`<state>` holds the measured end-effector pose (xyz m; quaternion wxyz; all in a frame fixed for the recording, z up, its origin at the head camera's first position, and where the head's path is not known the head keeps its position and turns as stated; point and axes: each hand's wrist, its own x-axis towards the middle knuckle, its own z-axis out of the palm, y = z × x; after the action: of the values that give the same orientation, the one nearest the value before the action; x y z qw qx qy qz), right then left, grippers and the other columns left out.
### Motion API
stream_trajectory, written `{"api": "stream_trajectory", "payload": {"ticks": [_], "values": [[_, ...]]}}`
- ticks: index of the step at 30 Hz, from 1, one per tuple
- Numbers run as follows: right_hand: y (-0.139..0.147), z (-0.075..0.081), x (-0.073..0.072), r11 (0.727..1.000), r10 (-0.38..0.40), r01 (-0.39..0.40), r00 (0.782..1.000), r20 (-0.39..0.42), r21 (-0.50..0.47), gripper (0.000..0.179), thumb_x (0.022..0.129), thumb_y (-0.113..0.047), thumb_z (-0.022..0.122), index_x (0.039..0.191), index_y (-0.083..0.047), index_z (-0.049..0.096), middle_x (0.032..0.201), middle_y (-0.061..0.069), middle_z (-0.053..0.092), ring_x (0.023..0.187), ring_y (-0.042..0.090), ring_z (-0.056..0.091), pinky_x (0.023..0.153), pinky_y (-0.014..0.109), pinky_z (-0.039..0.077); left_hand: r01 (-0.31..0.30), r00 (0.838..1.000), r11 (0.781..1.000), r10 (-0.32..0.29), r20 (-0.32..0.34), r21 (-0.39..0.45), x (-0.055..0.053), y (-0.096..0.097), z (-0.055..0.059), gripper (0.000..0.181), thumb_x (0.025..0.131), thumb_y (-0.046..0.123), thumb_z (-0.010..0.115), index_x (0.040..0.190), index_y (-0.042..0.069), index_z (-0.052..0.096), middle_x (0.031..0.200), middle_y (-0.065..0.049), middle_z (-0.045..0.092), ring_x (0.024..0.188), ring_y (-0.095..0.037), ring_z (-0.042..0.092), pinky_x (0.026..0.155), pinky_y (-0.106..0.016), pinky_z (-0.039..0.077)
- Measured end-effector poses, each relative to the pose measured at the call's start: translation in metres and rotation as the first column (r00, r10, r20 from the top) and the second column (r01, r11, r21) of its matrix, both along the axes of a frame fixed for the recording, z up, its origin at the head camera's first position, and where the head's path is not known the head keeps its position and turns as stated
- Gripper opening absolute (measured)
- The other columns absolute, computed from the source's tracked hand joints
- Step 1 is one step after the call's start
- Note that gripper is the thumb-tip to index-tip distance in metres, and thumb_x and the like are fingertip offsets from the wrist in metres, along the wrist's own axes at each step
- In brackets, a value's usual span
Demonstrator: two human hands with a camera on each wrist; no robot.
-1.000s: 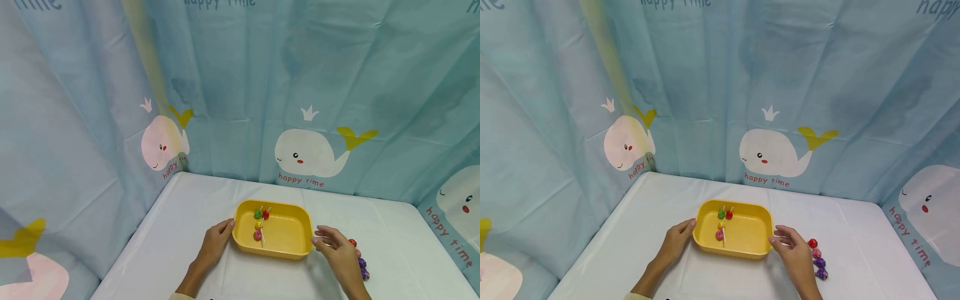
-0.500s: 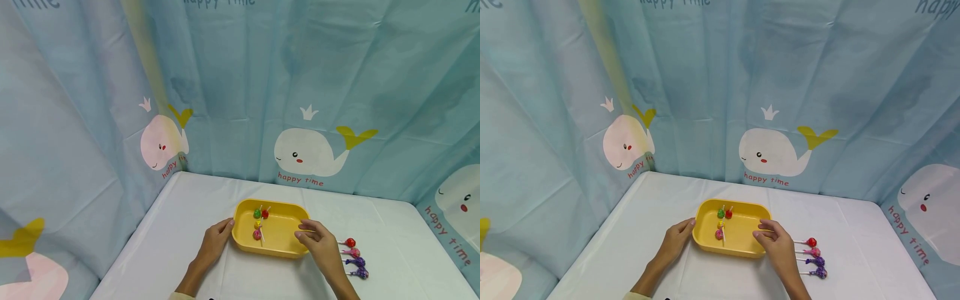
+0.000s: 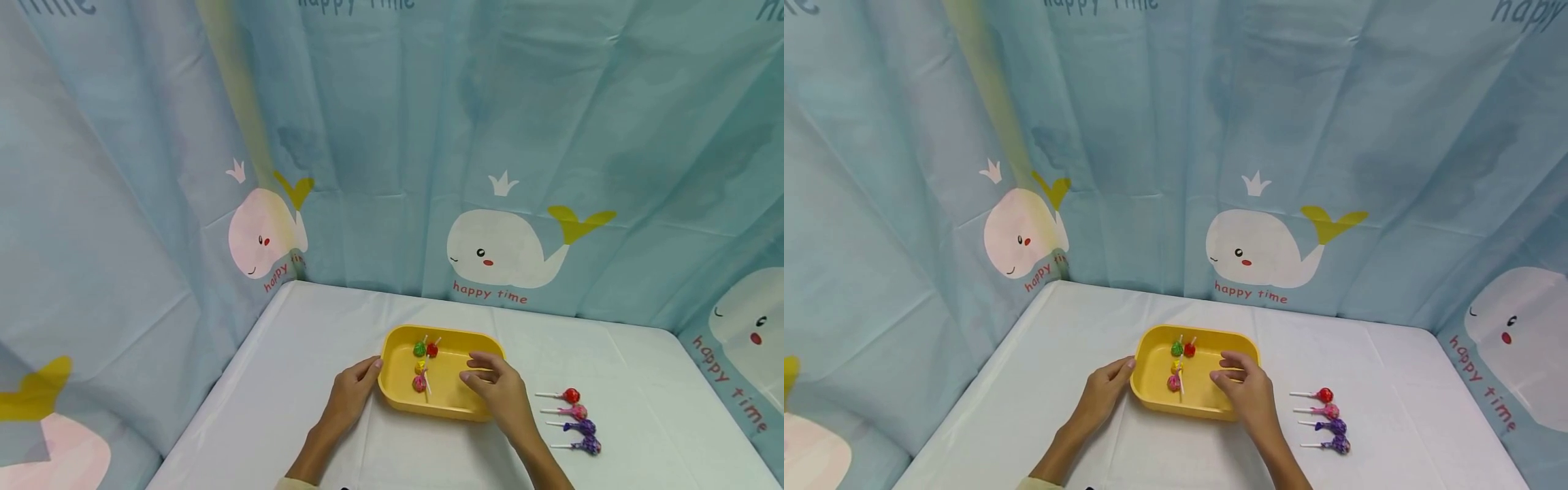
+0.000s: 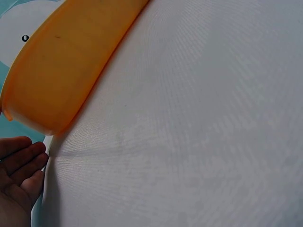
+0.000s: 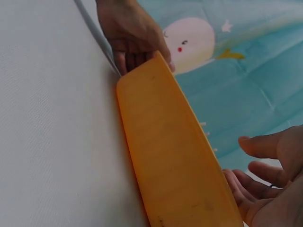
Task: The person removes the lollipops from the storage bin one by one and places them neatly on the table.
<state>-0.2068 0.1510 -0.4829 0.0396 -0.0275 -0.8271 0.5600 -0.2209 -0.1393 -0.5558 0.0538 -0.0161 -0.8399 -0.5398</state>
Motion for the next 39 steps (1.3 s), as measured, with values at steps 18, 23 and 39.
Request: {"api": "stream_trajectory", "payload": {"ticks": [18,23,39], "values": [[-0.015,-0.006,-0.018,0.996,0.016,-0.015,1.0,-0.015,0.088,0.043,0.093,-0.016,0.084,0.132,-0.002,0.07,0.124,0.013,0.074,0.11,0.03,0.074,0.094,0.042,0.064,0.007,1.0,1.0,-0.007,-0.004,-0.002,-0.001,0.001,-0.001,0.057,0.107,0.058,0.054,0.14,0.015,0.071,0.14,-0.003,0.07,0.139,-0.029,0.06,0.119,-0.052,0.047],[-0.018,-0.009,-0.025,0.996,0.044,-0.043,0.999,-0.01,0.081,0.042,0.093,-0.012,0.083,0.132,0.0,0.07,0.126,0.015,0.073,0.113,0.034,0.073,0.095,0.044,0.064,0.007,1.0,1.0,-0.007,-0.001,-0.002,-0.001,0.001,0.0,0.057,0.107,0.059,0.054,0.14,0.015,0.071,0.141,-0.002,0.07,0.139,-0.029,0.06,0.119,-0.051,0.047],[-0.028,-0.013,-0.041,0.982,0.106,-0.112,0.993,0.048,0.153,0.043,0.094,-0.013,0.082,0.133,0.001,0.07,0.126,0.019,0.074,0.11,0.034,0.073,0.093,0.045,0.064,0.006,1.0,1.0,-0.006,0.0,-0.006,0.0,0.001,0.001,0.056,0.108,0.056,0.054,0.14,0.013,0.071,0.141,-0.004,0.07,0.139,-0.03,0.06,0.119,-0.052,0.047]]}}
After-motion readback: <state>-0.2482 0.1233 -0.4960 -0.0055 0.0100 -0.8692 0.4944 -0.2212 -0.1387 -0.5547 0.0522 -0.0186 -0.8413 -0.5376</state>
